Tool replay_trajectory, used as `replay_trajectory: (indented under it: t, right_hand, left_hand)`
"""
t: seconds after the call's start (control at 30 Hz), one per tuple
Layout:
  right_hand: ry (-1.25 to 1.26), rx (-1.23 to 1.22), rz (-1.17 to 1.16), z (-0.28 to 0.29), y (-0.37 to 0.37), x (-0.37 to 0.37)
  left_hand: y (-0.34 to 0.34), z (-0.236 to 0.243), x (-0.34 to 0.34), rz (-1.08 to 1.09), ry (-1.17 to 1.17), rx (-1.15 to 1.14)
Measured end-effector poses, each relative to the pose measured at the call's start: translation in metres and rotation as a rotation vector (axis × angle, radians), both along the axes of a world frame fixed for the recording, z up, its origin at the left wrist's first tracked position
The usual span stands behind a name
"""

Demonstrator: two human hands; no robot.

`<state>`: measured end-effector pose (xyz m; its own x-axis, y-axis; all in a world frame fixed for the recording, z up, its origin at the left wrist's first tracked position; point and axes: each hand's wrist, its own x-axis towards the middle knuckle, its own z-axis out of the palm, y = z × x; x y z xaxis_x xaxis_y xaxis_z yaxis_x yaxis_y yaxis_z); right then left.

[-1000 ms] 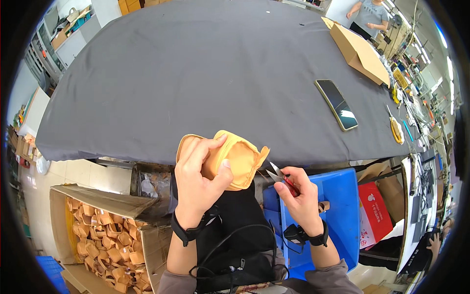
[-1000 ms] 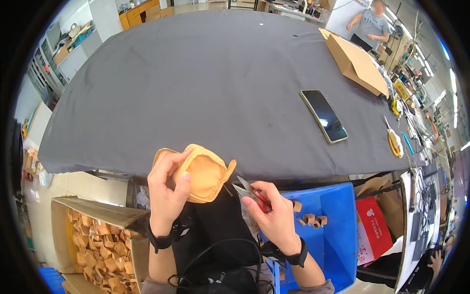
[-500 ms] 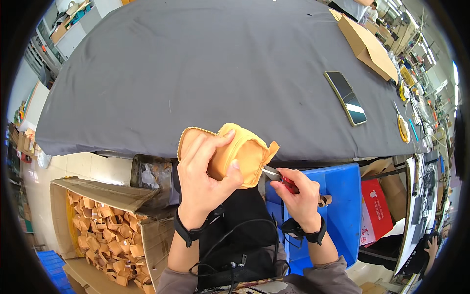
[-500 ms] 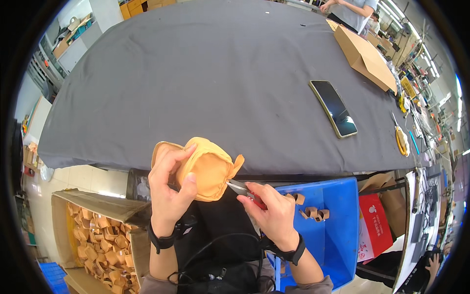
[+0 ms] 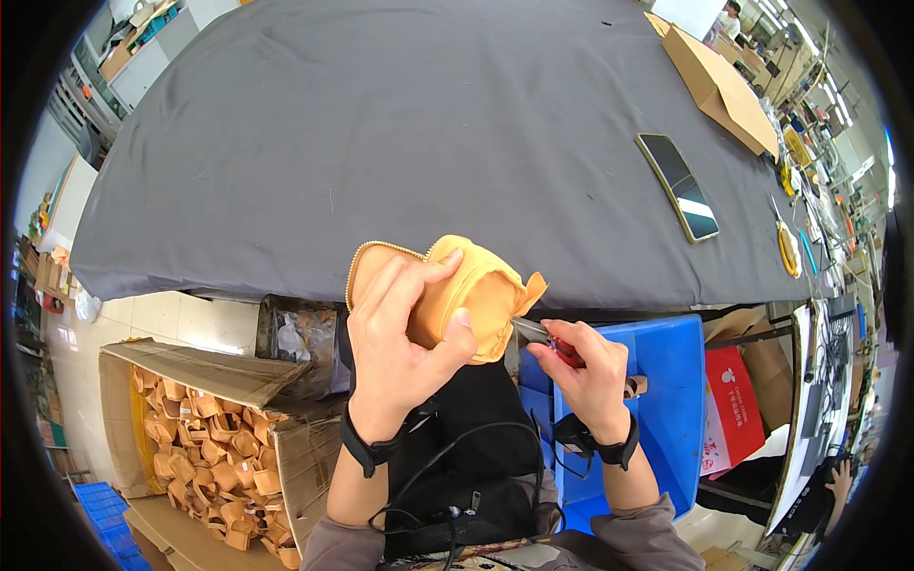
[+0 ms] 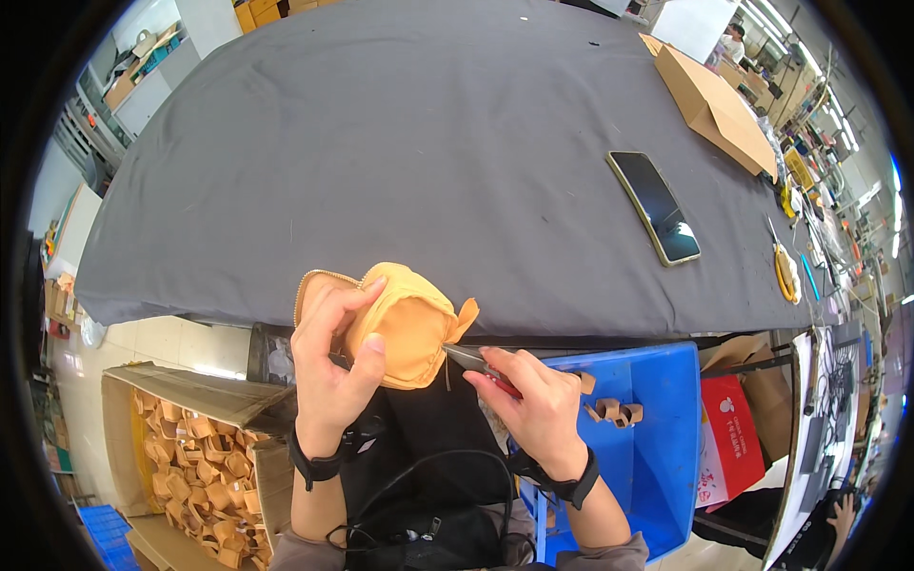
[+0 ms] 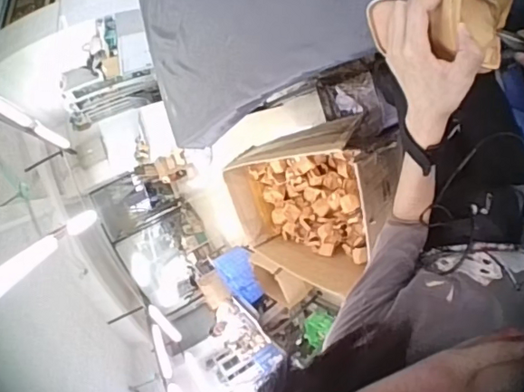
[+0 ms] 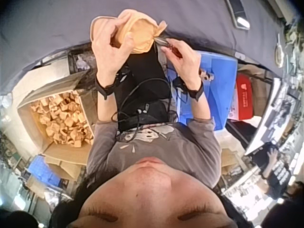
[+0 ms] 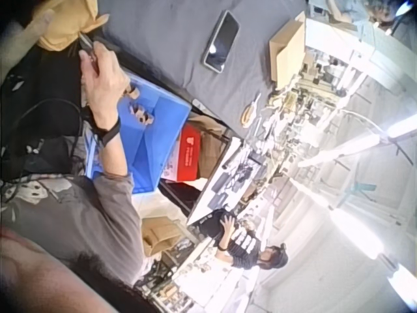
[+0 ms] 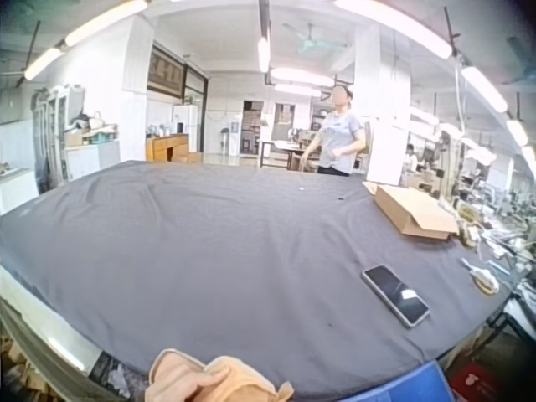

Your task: Trimming excess material and threads from a small leather zippered pouch using snips.

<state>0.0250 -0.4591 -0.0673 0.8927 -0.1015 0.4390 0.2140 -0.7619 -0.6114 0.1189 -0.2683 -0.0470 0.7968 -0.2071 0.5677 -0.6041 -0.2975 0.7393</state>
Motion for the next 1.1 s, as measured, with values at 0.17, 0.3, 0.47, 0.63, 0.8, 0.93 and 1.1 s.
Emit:
replay_trajectory:
  t: [0.17,0.3,0.47,0.63,0.8,0.93,1.1]
  right_hand:
    - [-0.045,0.064,0.016,-0.006,-0.001,0.0]
    - [0.012,0.449,-0.053,-0.014,0.002,-0.006]
    - [0.216,1.051,0.082,-0.004,0.023,-0.003]
    - [0.072,0.871,0.255,0.014,0.046,0.024]
    - [-0.062,0.963,0.21,0.02,0.057,0.058]
    - [-0.015,1.044,0.144,0.02,0.058,0.065]
    - [-0.012,1.014,0.179,0.021,0.052,0.067]
  left_hand:
    - [0.004,0.005,-0.003,-0.009,0.129,-0.014]
    - [0.014,0.017,-0.007,-0.048,0.128,0.015]
    - [0.038,0.03,-0.004,0.081,0.264,0.088]
    - [0.039,0.043,0.026,-0.121,0.231,0.147]
    - [0.02,0.075,0.049,-0.2,0.206,0.36]
    - [0.01,0.076,0.052,0.022,-0.124,0.479]
    - [0.003,0.084,0.032,-0.324,-0.126,0.376]
